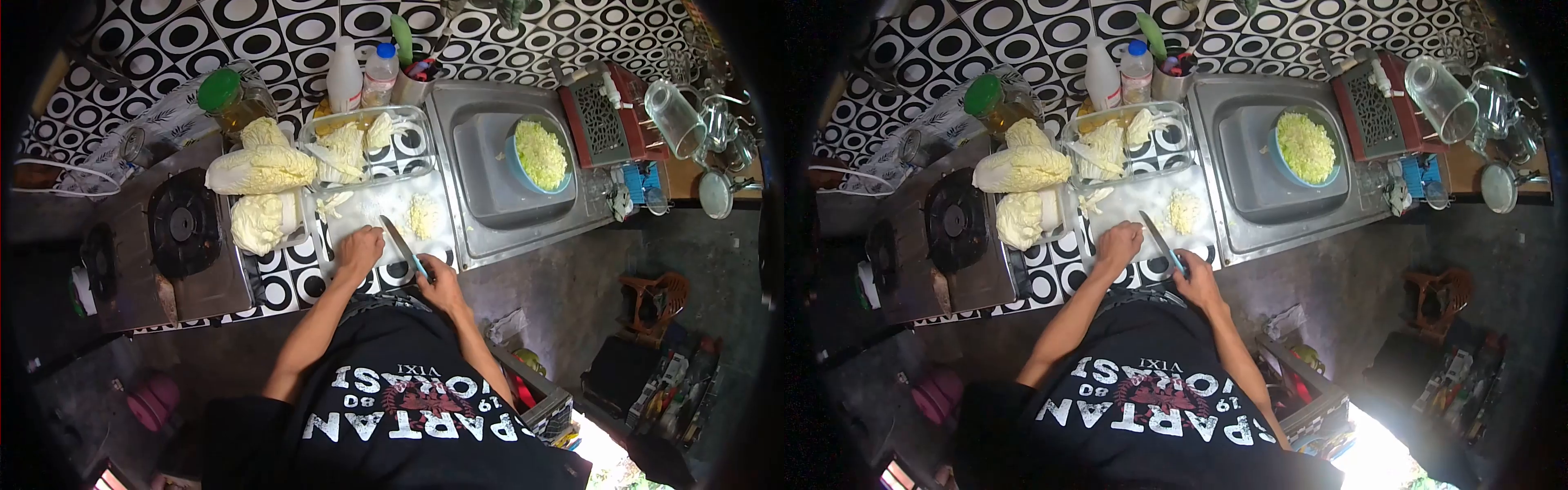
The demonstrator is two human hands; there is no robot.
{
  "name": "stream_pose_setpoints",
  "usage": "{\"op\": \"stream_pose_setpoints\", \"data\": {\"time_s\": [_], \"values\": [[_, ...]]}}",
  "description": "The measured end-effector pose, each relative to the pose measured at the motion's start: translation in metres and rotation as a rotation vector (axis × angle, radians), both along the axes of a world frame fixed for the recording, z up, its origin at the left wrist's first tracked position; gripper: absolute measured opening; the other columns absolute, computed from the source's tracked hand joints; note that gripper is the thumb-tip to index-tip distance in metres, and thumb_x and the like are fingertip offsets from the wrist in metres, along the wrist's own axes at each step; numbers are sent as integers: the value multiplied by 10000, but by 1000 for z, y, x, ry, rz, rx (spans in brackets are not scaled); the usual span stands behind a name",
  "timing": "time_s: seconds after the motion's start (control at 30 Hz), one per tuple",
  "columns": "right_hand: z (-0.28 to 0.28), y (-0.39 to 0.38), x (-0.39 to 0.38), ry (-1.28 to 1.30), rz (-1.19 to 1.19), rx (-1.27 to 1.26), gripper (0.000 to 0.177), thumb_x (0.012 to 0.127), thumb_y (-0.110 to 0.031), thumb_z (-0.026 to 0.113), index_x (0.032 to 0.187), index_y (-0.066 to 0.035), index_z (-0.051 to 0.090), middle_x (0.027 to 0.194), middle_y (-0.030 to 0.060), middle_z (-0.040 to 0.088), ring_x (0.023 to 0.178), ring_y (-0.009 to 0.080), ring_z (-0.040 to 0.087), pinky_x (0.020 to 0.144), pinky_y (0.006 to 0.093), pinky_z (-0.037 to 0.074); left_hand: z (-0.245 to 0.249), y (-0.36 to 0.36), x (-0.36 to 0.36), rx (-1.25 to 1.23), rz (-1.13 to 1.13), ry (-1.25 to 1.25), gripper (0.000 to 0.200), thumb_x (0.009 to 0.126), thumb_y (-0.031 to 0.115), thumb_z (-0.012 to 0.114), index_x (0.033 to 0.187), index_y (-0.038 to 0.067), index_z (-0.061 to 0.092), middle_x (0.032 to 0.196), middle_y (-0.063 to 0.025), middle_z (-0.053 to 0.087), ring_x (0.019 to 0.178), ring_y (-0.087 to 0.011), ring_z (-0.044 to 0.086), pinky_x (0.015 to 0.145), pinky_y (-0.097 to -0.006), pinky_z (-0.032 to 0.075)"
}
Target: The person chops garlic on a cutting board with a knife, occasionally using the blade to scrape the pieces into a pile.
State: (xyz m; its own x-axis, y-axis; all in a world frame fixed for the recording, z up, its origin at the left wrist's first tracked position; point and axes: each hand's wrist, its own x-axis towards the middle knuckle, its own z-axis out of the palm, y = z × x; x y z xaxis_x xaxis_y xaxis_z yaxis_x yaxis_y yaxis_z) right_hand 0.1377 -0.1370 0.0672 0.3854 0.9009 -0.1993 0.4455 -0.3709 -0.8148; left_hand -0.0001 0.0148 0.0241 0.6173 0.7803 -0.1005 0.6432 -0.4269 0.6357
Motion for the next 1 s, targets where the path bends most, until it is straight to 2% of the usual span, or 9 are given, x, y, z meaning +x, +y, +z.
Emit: {"op": "stream_pose_setpoints", "data": {"time_s": [0.07,0.2,0.3,0.5,0.67,0.8,0.87,1.0], "values": [[4,1,-4,-2,38,-27,356,757,-44,577,1108,4,555,890,205,597,821,348,600,728,389,478,-3,-2,1,-22,27,34,176,787,210,582,915,121,664,829,-111,620,752,-336,613,678,-436,491],[-4,-7,-4,-28,42,12,347,764,-36,574,1109,3,557,871,205,583,801,355,586,708,404,469,-4,-6,-3,-24,60,44,216,792,221,600,979,143,674,835,-99,612,762,-315,614,678,-425,489],[-9,-13,-2,-99,52,96,356,770,-25,572,1124,1,554,862,200,574,787,354,579,699,407,467,-6,-6,-2,-33,68,2,184,791,225,610,941,145,682,811,-93,604,750,-307,612,668,-414,484],[-11,-22,-1,-101,139,1,447,761,18,567,1205,-14,520,880,197,542,778,367,574,694,407,473,-14,-1,2,-76,98,-40,125,789,201,625,871,132,689,784,-83,601,728,-293,607,652,-388,477],[-38,-28,-10,-177,198,-29,576,718,68,540,1280,-18,443,945,200,479,761,384,570,674,445,473,-23,-2,2,-85,132,-194,94,747,179,650,813,128,694,748,-73,597,688,-280,606,620,-382,476],[-49,-7,-11,-249,249,20,629,689,77,542,1297,-14,412,956,204,453,752,392,570,661,451,480,-26,0,-1,-78,87,-177,105,744,191,644,817,137,697,758,-73,600,699,-283,607,627,-384,479],[-42,11,-10,-273,274,4,637,675,85,555,1291,7,415,934,204,439,722,361,557,650,424,480,-28,-2,-2,-45,69,-148,117,756,205,627,828,146,698,766,-75,603,705,-293,608,636,-396,486],[-25,25,-9,-259,256,-116,631,679,64,558,1291,22,407,899,213,462,759,363,550,692,420,480,-24,-11,-1,18,93,-67,145,769,222,605,865,161,695,778,-79,607,690,-310,607,624,-423,494]]}}
